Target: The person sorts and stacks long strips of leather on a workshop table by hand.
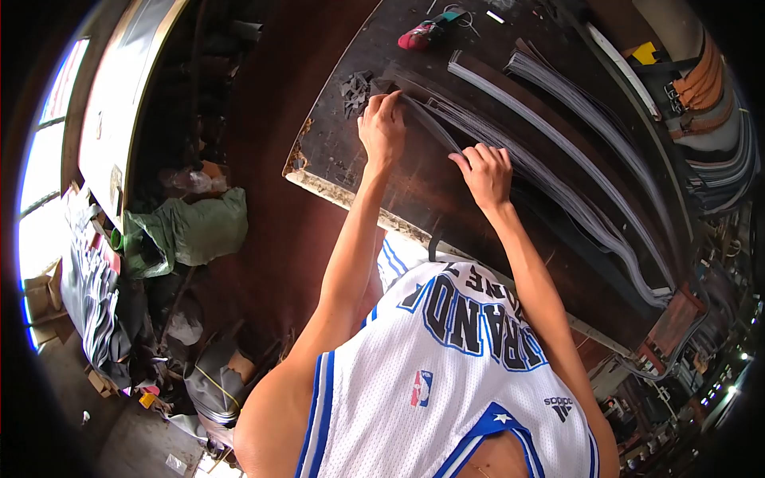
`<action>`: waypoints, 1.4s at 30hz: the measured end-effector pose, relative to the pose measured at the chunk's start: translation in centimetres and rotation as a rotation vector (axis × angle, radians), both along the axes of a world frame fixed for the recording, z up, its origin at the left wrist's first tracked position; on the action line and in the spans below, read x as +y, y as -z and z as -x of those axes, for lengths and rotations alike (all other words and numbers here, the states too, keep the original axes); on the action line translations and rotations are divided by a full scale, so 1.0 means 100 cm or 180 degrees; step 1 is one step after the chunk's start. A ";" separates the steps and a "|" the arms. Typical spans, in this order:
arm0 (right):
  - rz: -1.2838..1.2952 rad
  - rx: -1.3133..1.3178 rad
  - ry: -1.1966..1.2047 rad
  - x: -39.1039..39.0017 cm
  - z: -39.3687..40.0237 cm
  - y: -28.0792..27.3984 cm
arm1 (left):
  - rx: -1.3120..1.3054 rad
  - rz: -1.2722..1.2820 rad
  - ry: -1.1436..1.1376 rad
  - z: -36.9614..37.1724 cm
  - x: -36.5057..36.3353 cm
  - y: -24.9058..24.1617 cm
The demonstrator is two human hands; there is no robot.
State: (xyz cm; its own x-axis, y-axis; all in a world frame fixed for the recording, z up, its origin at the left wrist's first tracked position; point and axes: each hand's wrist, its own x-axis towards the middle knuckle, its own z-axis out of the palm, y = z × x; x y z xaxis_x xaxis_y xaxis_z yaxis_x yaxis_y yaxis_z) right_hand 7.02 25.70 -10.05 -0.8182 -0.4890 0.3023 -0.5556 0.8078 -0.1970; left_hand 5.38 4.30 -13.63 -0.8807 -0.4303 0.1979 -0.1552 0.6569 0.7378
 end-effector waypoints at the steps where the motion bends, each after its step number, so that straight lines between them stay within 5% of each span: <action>1: 0.0004 -0.0001 0.0010 0.000 0.000 0.001 | -0.0022 -0.0079 -0.0007 0.000 0.000 0.000; 15: 0.0232 0.0087 0.0231 0.013 -0.004 0.000 | 0.0402 -0.0477 0.0478 -0.019 -0.014 0.002; 17: 0.0176 -0.0004 0.0186 0.014 -0.003 0.000 | 0.0413 -0.1349 0.0726 -0.023 -0.020 -0.006; 19: 0.0114 -0.0092 0.0156 0.014 -0.001 -0.003 | 0.0392 -0.1353 0.0860 -0.029 -0.030 -0.007; 22: 0.0250 -0.0079 0.0063 0.014 0.000 -0.003 | 0.0392 -0.0300 0.1090 -0.043 -0.038 -0.008; 32: 0.0374 -0.0150 -0.0284 0.015 -0.004 0.001 | 0.0478 0.0047 0.0561 -0.047 -0.029 0.005; 42: 0.0439 -0.0107 0.0137 0.020 -0.014 0.005 | 0.0513 0.0161 0.0355 -0.006 0.000 0.007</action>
